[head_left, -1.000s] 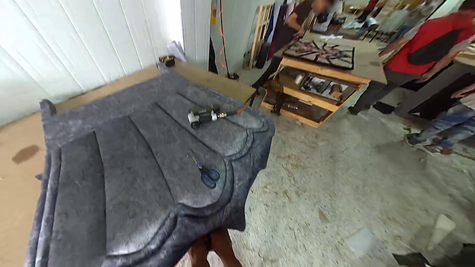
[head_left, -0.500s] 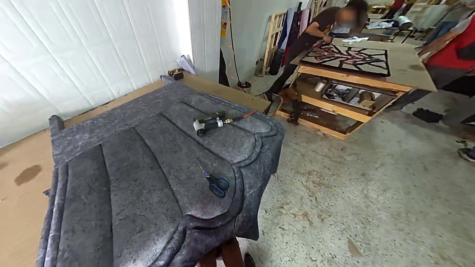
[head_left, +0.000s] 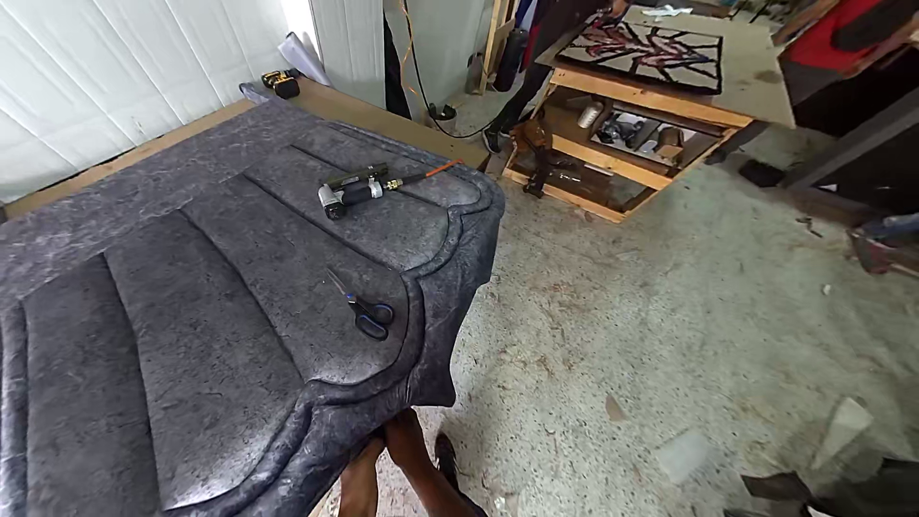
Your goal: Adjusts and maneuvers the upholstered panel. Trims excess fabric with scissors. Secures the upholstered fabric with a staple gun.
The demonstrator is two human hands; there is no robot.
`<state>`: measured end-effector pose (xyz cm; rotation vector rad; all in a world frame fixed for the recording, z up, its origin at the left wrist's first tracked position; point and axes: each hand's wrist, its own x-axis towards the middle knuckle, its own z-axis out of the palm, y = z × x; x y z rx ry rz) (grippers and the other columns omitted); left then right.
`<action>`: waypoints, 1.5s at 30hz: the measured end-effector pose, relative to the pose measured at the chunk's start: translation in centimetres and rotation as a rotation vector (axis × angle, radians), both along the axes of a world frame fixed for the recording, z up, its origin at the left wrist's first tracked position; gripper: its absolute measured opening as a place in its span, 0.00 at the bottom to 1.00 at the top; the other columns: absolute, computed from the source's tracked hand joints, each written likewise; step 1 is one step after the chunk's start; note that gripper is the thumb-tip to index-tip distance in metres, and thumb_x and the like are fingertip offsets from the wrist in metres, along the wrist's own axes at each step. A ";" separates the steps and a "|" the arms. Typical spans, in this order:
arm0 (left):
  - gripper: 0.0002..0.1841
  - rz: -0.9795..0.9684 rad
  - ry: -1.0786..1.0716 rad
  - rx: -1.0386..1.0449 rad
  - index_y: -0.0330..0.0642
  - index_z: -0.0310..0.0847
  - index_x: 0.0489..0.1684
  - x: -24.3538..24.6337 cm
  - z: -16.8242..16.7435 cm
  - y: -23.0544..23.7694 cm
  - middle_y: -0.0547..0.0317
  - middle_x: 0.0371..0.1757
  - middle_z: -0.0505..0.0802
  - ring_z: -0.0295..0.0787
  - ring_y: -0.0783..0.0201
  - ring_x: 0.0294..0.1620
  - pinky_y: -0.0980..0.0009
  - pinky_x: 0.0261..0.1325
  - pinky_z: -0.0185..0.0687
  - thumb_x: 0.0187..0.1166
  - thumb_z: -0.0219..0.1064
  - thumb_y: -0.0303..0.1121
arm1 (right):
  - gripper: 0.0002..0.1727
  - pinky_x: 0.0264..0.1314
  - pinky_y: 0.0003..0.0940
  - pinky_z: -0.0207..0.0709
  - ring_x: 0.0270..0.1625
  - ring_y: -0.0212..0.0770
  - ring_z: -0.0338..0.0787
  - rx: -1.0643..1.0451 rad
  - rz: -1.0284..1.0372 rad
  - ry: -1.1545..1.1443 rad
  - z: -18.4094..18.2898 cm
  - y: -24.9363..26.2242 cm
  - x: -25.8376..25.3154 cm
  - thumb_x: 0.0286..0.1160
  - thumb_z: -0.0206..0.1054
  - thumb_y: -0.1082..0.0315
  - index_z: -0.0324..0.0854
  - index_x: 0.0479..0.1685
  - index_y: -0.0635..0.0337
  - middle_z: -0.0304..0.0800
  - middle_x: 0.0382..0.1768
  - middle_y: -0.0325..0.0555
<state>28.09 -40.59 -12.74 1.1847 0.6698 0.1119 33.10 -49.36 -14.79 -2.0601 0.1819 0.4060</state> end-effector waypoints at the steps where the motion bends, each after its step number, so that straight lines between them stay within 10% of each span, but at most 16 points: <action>1: 0.24 0.011 0.004 -0.015 0.27 0.78 0.64 0.0 0.0 -0.1 0.41 0.60 0.90 0.87 0.54 0.62 0.54 0.66 0.86 0.64 0.71 0.18 | 0.25 0.77 0.56 0.73 0.71 0.56 0.85 -0.063 0.055 0.026 0.3 -0.1 0.1 0.86 0.55 0.56 0.84 0.65 0.66 0.89 0.63 0.61; 8: 0.12 0.011 0.364 -0.024 0.27 0.82 0.57 2.3 -0.6 -0.4 0.40 0.47 0.91 0.89 0.53 0.46 0.54 0.52 0.87 0.81 0.68 0.26 | 0.24 0.71 0.59 0.77 0.69 0.55 0.86 -0.189 0.085 0.178 0.1 0.5 0.6 0.84 0.58 0.53 0.84 0.66 0.60 0.88 0.63 0.57; 16: 0.19 0.034 0.467 0.114 0.26 0.80 0.63 2.9 -3.5 -0.1 0.34 0.58 0.90 0.88 0.46 0.59 0.48 0.64 0.84 0.79 0.72 0.29 | 0.26 0.69 0.56 0.79 0.66 0.52 0.88 -0.141 0.015 0.134 -1.3 1.1 0.8 0.76 0.65 0.50 0.85 0.62 0.61 0.90 0.60 0.56; 22: 0.18 0.098 0.238 0.053 0.27 0.81 0.61 2.0 -3.3 -0.8 0.39 0.57 0.90 0.87 0.53 0.59 0.53 0.64 0.84 0.75 0.72 0.24 | 0.26 0.74 0.60 0.75 0.73 0.56 0.84 -0.188 0.167 0.097 -1.1 0.4 0.8 0.82 0.59 0.51 0.84 0.66 0.62 0.87 0.66 0.58; 27: 0.36 0.033 -0.145 -0.237 0.25 0.73 0.68 -0.4 -4.0 -0.6 0.38 0.64 0.87 0.85 0.51 0.67 0.53 0.74 0.81 0.60 0.84 0.32 | 0.24 0.81 0.58 0.71 0.79 0.57 0.79 -0.213 0.366 -0.048 -2.4 -1.2 1.1 0.86 0.56 0.56 0.84 0.67 0.63 0.84 0.71 0.61; 38: 0.23 0.008 -0.234 0.415 0.26 0.85 0.50 1.8 -5.1 -0.4 0.49 0.45 0.96 0.94 0.65 0.51 0.63 0.63 0.90 0.59 0.84 0.30 | 0.22 0.64 0.39 0.84 0.58 0.37 0.89 0.326 0.060 0.038 0.1 -4.5 -0.2 0.76 0.69 0.49 0.87 0.57 0.57 0.90 0.54 0.46; 45: 0.21 -0.183 -0.061 0.720 0.30 0.85 0.56 2.0 -5.3 1.1 0.46 0.54 0.94 0.89 0.65 0.62 0.64 0.73 0.81 0.69 0.76 0.36 | 0.36 0.56 0.48 0.85 0.44 0.39 0.90 0.166 0.009 0.022 0.1 -3.8 -0.1 0.63 0.72 0.28 0.89 0.47 0.53 0.91 0.40 0.42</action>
